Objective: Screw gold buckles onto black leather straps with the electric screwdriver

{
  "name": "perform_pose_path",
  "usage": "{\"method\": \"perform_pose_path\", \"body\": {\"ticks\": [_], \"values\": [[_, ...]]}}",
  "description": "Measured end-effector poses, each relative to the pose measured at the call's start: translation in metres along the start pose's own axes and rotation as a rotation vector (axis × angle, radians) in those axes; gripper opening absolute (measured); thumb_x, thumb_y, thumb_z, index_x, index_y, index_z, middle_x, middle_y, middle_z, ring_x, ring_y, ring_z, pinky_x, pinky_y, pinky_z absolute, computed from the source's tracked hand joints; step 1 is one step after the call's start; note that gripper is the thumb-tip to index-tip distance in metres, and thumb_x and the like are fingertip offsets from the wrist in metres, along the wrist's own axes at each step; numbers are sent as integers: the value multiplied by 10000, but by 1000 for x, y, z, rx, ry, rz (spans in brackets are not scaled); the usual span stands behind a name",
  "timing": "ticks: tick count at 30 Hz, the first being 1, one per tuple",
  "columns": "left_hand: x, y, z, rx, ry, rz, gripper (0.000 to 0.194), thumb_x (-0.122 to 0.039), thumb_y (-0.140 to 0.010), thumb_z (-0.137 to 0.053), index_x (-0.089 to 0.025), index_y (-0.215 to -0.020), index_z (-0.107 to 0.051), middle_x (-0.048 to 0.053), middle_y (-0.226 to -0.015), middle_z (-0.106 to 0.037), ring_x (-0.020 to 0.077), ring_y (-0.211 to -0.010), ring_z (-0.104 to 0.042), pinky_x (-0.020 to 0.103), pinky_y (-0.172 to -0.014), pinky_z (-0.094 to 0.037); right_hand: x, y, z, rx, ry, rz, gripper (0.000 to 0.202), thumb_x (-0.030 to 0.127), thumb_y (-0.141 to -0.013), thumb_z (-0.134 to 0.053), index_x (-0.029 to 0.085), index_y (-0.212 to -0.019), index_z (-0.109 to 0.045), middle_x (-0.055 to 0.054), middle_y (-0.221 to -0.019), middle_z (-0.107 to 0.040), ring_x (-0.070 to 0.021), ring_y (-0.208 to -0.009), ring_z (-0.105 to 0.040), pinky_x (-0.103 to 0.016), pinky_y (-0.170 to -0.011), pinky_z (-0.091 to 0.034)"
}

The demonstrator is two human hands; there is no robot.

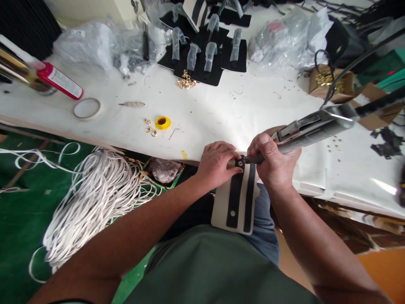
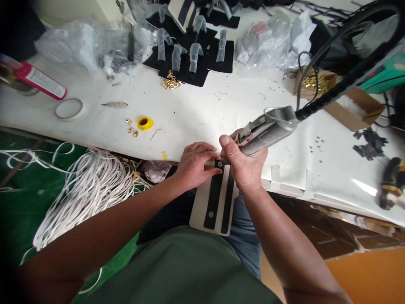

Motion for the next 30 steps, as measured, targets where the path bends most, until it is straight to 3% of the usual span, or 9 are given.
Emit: {"method": "perform_pose_path", "body": {"ticks": [4,7,10,15,26,30], "values": [[-1,0,2,-18,7,-21,330,-386,-791,-908,-286,-1057,-740,4,-1284,-733,267,-1308,-584,457,-1092,-414,-1,0,-6,28,-146,24,499,691,-785,-790,226,-741,-615,25,-604,-551,-141,-478,-519,-299,-445,-435],[-3,0,5,-16,21,-18,341,-353,-781,-918,-285,-1065,-742,17,-1265,-742,271,-1298,-599,462,-1092,-427,-2,0,-17,104,-344,-56,697,908,-764,-610,231,-907,-695,3,-670,-555,-161,-539,-540,-308,-464,-446],[-2,-1,9,-32,25,4,359,-301,-738,-946,-282,-1035,-745,29,-1232,-748,280,-1272,-621,482,-1088,-443,-1,-1,-27,164,-477,-156,868,988,-759,-486,229,-1100,-733,-25,-743,-579,-175,-592,-550,-317,-494,-468],[-4,-2,12,-60,25,-18,372,-278,-718,-953,-288,-1024,-741,30,-1238,-754,289,-1274,-630,500,-1084,-470,1,-3,-30,165,-548,-231,983,1012,-767,-403,182,-1141,-773,-58,-769,-626,-180,-613,-566,-330,-550,-515],[-3,-2,7,-25,10,-4,357,-337,-740,-946,-278,-1037,-756,27,-1247,-747,271,-1281,-620,479,-1090,-444,2,-6,-24,115,-523,-242,688,775,-866,-461,169,-985,-765,-70,-750,-661,-200,-617,-604,-338,-557,-526],[-3,0,4,-26,-10,-23,342,-382,-775,-923,-276,-1049,-748,22,-1273,-737,259,-1304,-595,456,-1095,-423,0,-6,-23,147,-390,-186,823,918,-826,-392,190,-970,-747,-56,-730,-628,-201,-620,-607,-341,-549,-531]]}}
Point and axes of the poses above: each hand's wrist, its own y-axis away from the middle knuckle, its own z-axis out of the back of the hand, x = y × z, the point moved 9 cm from there along -y, towards the middle knuckle
